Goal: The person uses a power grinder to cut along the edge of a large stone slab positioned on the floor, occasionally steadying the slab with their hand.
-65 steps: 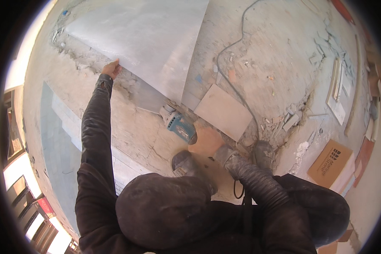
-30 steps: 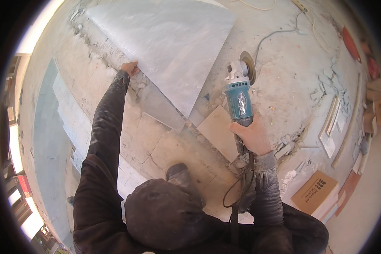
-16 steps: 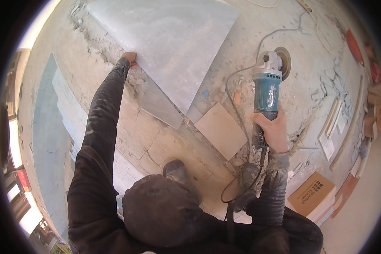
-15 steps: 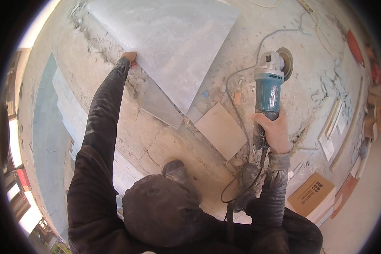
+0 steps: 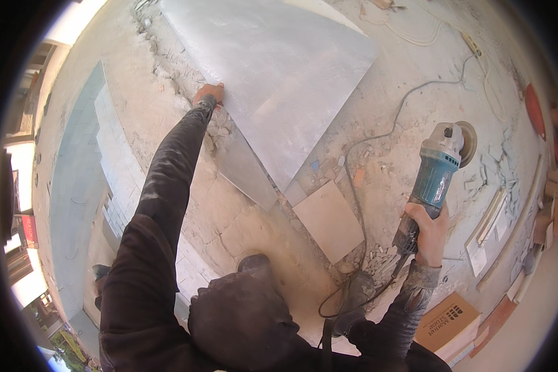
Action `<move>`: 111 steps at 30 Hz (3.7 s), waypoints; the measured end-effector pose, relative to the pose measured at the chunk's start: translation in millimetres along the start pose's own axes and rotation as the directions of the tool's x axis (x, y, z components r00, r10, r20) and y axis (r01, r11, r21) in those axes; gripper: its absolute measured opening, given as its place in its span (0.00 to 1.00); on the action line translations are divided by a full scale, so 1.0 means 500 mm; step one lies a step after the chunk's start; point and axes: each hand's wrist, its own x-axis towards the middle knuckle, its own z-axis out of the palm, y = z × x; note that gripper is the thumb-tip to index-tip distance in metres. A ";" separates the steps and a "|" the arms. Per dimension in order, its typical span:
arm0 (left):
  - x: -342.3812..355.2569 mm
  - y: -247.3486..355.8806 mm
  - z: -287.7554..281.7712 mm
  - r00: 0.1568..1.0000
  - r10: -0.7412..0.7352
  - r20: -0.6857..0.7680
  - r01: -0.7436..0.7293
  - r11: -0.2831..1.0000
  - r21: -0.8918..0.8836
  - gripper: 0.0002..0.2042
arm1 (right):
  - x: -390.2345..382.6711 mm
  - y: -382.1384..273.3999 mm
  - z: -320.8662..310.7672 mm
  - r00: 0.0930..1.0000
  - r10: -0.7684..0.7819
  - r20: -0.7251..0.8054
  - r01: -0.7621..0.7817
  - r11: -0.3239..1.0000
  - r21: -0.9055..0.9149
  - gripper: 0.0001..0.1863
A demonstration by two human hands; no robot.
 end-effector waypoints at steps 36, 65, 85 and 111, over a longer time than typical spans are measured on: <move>-0.412 -0.001 -0.002 0.726 0.685 -0.062 -0.518 0.486 -0.703 0.19 | -0.011 -0.007 0.008 0.994 -0.111 0.015 0.109 0.987 0.115 0.16; -0.934 -0.005 0.244 0.488 0.814 -0.314 -0.537 -0.004 -0.844 0.19 | 0.006 0.030 0.031 0.943 -0.056 0.329 -0.073 0.927 0.367 0.16; -0.897 -0.391 0.345 0.634 0.735 -0.241 -0.741 0.489 -0.460 0.10 | 0.009 0.054 0.023 0.974 -0.083 0.209 0.047 0.984 0.172 0.13; -0.918 -0.405 0.318 0.587 0.786 -0.196 -0.809 0.581 -0.093 0.05 | 0.409 0.185 -0.430 0.959 -0.041 -0.279 -0.227 0.474 -0.851 0.41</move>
